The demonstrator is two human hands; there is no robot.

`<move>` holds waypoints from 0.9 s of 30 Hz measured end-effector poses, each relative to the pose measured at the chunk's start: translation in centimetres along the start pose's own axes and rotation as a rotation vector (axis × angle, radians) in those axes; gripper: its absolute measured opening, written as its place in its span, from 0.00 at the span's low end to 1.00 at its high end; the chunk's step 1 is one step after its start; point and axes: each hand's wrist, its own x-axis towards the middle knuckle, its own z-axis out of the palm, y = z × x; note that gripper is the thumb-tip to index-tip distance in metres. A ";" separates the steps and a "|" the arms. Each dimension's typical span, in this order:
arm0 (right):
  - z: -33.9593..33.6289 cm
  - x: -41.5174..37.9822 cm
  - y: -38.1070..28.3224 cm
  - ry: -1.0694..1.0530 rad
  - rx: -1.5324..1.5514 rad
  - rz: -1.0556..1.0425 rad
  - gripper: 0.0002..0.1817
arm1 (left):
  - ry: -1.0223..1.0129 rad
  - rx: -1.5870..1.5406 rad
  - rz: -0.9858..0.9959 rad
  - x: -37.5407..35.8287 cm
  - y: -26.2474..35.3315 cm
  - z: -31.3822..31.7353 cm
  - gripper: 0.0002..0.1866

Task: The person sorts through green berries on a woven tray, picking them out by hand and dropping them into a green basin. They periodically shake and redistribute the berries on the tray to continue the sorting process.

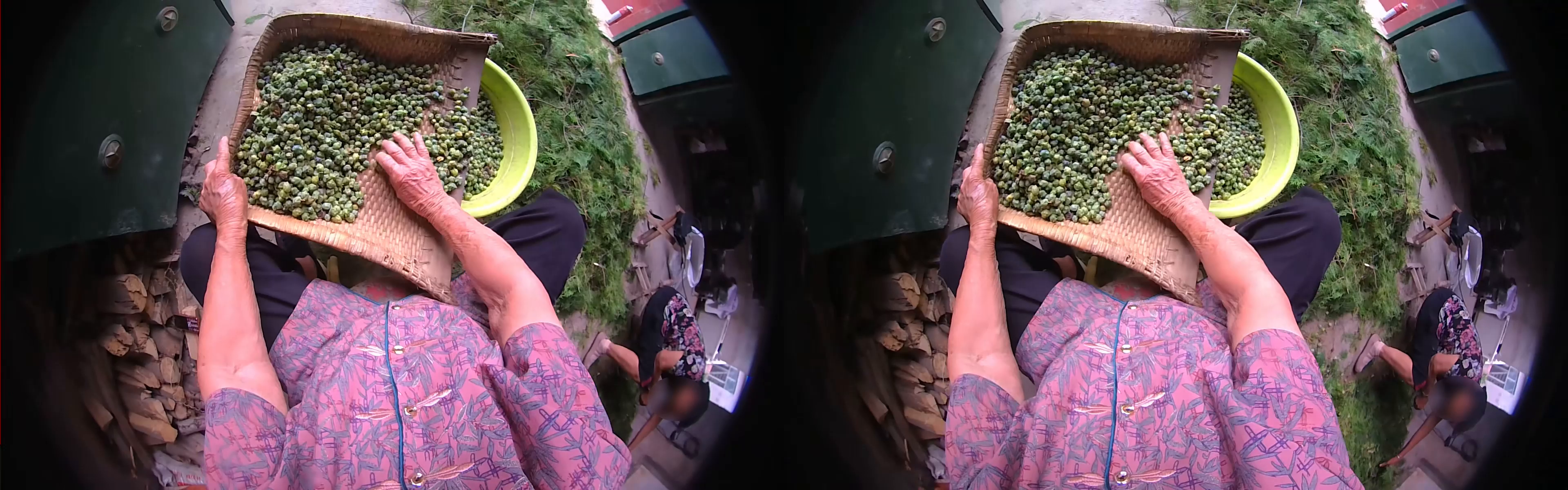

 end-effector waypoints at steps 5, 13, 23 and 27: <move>-0.7 0.8 3.2 0.165 -0.215 0.357 0.15 | 0.005 -0.017 0.012 0.1 -0.2 0.1 0.34; 0.0 -1.2 -3.5 0.010 0.155 -0.051 0.14 | 0.005 -0.017 0.024 0.2 -0.2 0.3 0.35; -1.1 -1.6 2.6 0.122 -0.061 0.108 0.15 | -0.009 0.016 0.005 0.0 -0.2 -0.1 0.36; -1.0 -1.8 6.1 0.182 -0.104 0.185 0.15 | 0.011 -0.015 0.022 0.1 -0.3 0.1 0.35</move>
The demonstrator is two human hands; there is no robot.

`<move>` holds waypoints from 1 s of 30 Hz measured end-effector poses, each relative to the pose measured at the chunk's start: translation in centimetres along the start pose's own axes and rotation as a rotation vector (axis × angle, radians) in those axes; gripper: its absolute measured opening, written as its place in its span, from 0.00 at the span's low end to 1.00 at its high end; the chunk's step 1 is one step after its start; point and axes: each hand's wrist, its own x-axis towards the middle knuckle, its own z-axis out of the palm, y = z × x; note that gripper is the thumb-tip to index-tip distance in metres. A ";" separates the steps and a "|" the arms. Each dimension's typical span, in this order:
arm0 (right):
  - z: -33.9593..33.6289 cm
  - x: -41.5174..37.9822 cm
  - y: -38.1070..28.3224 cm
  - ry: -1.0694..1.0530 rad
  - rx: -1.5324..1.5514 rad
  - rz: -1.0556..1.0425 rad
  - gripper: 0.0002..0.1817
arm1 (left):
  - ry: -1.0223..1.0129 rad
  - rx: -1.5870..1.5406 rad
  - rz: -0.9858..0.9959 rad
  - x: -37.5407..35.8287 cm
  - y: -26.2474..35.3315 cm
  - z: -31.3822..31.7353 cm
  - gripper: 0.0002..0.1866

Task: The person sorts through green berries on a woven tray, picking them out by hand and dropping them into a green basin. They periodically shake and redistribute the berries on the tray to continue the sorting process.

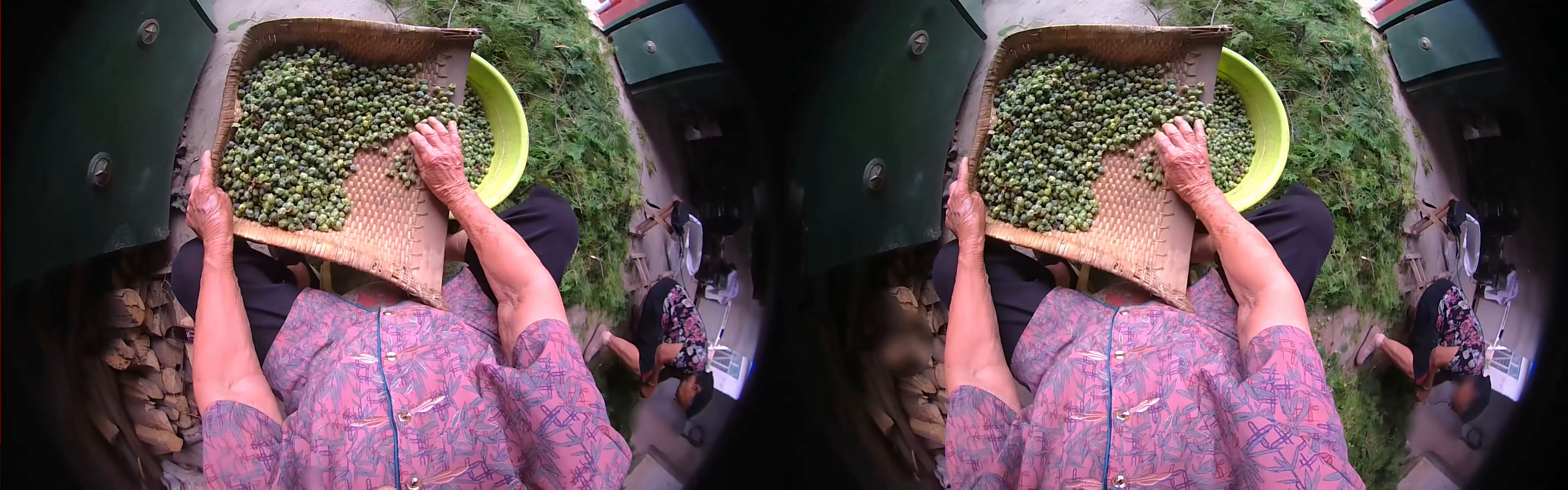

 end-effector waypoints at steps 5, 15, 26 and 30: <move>-0.8 1.4 0.9 0.039 -0.210 0.182 0.12 | -0.008 -0.006 -0.010 -0.1 0.2 -0.3 0.34; 0.3 -0.9 -5.9 -0.069 0.125 0.224 0.17 | -0.050 -0.035 -0.052 0.0 0.0 0.0 0.37; -0.1 0.8 -7.0 -0.135 0.047 0.295 0.15 | -0.006 -0.052 -0.053 -0.1 0.0 0.0 0.36; 1.3 0.3 -5.5 -0.118 0.096 0.325 0.13 | -0.014 -0.036 -0.060 -0.1 0.1 0.0 0.35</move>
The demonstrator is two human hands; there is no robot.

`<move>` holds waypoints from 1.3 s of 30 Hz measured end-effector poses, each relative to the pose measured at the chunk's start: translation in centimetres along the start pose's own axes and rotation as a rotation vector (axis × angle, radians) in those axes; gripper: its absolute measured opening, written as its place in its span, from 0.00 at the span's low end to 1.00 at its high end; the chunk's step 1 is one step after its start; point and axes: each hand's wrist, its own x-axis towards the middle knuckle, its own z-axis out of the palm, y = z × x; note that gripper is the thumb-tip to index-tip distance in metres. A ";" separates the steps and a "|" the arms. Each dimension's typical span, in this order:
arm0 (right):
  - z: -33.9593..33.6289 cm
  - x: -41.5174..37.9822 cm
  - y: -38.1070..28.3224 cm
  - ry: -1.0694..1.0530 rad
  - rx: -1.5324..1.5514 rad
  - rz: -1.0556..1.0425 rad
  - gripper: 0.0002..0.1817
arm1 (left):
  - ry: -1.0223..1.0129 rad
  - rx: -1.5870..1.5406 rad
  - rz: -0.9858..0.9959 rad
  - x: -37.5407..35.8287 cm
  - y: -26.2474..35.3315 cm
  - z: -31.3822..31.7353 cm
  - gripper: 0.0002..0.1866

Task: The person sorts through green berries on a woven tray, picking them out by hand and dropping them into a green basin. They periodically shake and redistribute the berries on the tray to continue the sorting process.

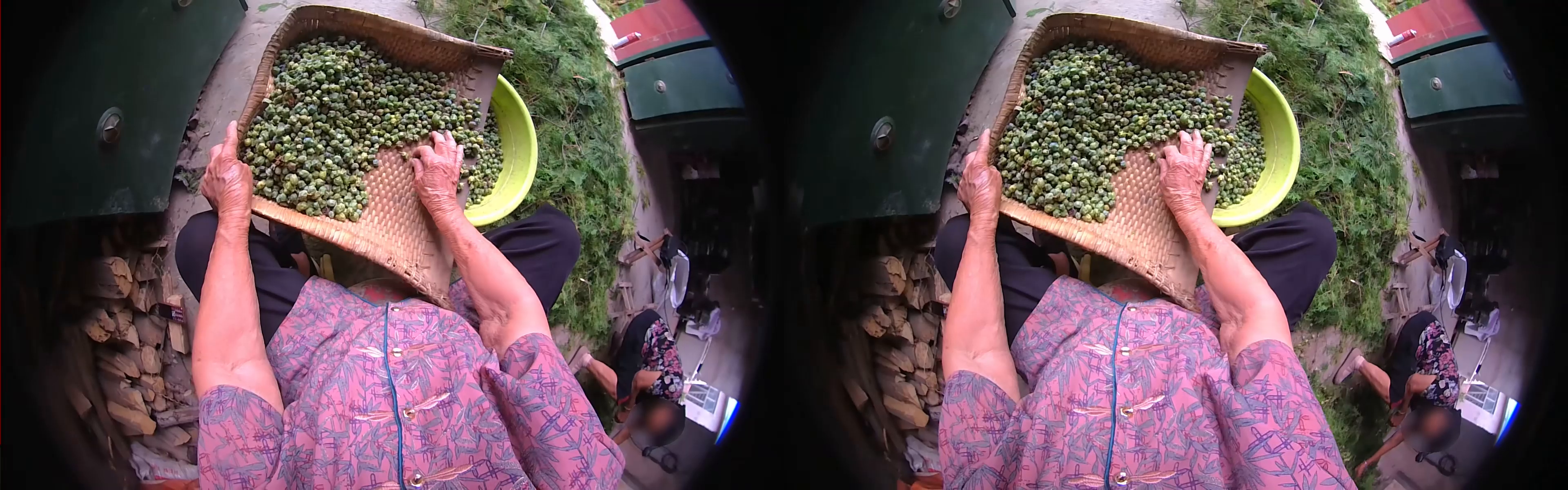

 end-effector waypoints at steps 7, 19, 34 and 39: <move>-0.2 -0.1 0.1 0.057 -0.036 -0.042 0.12 | 0.004 -0.011 -0.009 0.0 0.1 -0.1 0.34; 0.5 0.8 -0.5 0.012 0.024 -0.034 0.11 | 0.005 -0.025 -0.006 -0.1 0.2 -0.2 0.33; 1.3 0.9 -0.1 0.068 0.061 0.020 0.07 | 0.020 -0.037 -0.005 0.0 0.1 0.0 0.33; 0.9 0.6 0.2 0.061 0.069 -0.023 0.07 | 0.016 -0.042 -0.002 -0.1 0.1 0.0 0.33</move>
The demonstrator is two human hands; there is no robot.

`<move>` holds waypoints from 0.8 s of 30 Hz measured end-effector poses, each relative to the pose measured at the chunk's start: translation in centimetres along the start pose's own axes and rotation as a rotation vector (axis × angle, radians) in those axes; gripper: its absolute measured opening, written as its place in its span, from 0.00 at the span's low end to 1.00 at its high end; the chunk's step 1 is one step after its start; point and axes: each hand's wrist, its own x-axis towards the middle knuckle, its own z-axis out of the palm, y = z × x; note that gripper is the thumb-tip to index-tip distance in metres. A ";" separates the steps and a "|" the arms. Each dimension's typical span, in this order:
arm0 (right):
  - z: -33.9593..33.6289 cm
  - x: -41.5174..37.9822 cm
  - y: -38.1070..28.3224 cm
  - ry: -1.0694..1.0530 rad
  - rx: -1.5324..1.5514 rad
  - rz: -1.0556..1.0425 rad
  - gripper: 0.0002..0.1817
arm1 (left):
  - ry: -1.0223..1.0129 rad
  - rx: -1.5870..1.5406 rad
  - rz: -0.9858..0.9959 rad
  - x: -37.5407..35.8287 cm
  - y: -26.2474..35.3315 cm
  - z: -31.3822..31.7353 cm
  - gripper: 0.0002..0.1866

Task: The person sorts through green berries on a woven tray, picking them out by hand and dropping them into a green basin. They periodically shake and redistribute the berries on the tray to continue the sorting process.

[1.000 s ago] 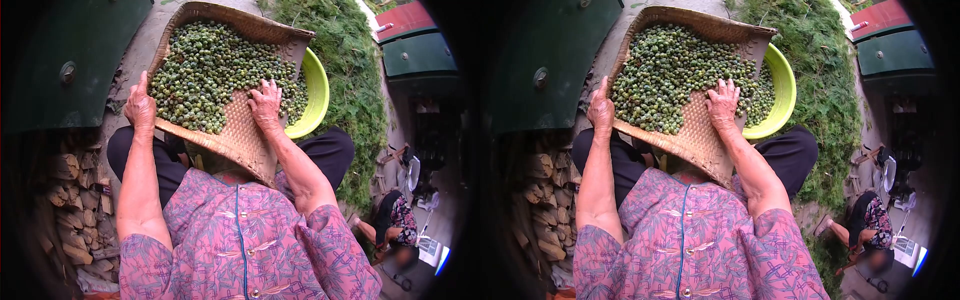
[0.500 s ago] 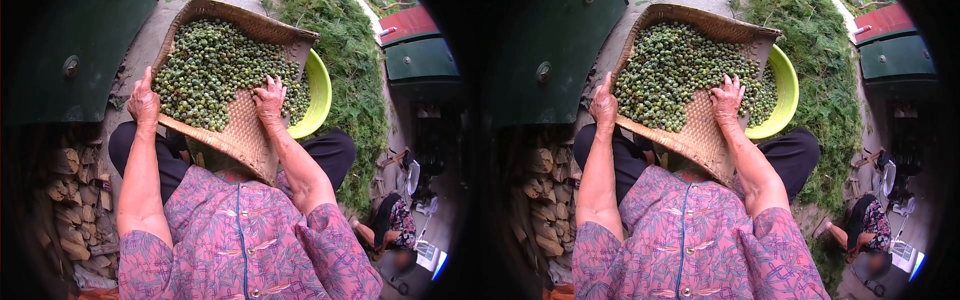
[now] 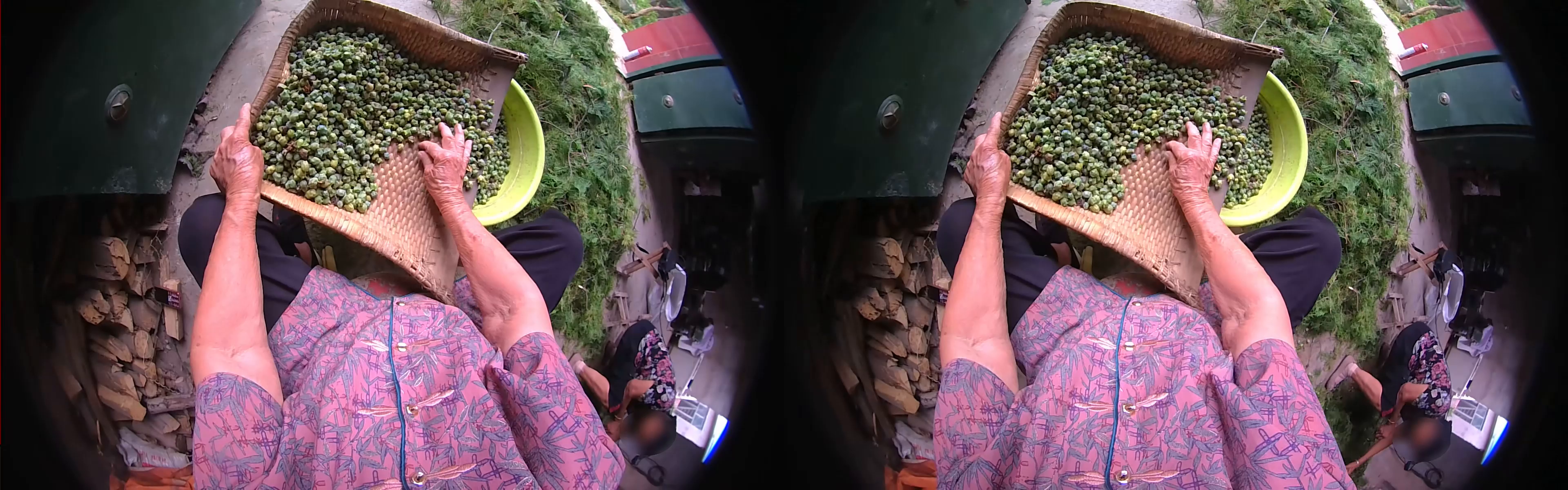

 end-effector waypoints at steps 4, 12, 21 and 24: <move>-0.6 -0.2 -0.8 -0.027 -0.020 0.007 0.09 | 0.005 0.009 0.008 0.0 -0.1 0.0 0.33; 0.4 -0.4 -1.3 -0.077 -0.178 -0.090 0.08 | -0.001 0.017 -0.009 0.1 0.0 0.0 0.33; -7.9 -5.8 -11.6 -0.304 0.606 -0.429 0.08 | -0.060 0.064 -0.023 0.1 0.2 -0.2 0.33; -8.2 -7.7 -13.2 -0.512 0.579 -0.575 0.07 | -0.027 0.039 -0.007 0.1 0.0 -0.1 0.34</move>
